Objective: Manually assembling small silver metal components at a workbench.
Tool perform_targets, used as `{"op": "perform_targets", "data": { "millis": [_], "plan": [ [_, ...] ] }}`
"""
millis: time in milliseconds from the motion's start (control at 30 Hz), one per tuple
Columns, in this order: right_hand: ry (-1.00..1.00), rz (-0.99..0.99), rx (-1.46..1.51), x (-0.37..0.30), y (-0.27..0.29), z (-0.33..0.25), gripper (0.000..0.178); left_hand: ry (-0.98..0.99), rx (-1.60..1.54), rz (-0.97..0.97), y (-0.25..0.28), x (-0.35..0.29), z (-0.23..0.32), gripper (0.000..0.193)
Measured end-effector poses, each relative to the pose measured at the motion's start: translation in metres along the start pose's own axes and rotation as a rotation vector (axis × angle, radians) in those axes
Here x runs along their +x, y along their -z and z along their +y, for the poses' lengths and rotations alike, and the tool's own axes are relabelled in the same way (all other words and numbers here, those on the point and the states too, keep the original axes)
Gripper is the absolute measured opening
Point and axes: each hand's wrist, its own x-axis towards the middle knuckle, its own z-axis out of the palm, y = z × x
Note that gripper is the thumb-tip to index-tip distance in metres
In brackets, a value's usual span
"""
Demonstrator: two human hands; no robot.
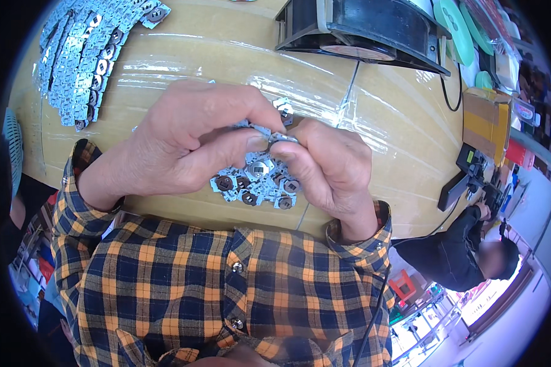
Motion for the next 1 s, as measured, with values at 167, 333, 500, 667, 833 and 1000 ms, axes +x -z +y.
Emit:
{"op": "perform_targets", "data": {
  "millis": [167,333,500,667,833,1000],
  "plan": [
    [-0.476,0.026,0.532,-0.01,0.003,-0.009,0.039,0.21,0.012,-0.078,0.012,0.006,0.014,0.01],
    [-0.56,0.109,0.967,-0.001,-0.011,-0.016,0.041,0.612,-0.864,0.005,0.004,0.004,0.008,0.017],
    [-0.602,0.17,1.121,-0.001,-0.008,-0.012,0.04,0.606,-1.005,0.024,0.004,0.005,0.004,0.019],
    [-0.552,0.211,0.935,0.001,-0.01,-0.012,0.038,0.358,-0.589,0.15,-0.003,0.001,0.006,0.018],
    [-0.479,0.15,0.698,-0.004,-0.006,-0.008,0.038,-0.137,0.205,0.202,-0.003,0.002,0.005,0.023],
    [-0.449,0.08,0.591,-0.009,-0.01,-0.016,0.037,-0.165,0.286,0.301,-0.005,0.001,0.005,0.021]
  ]
}}
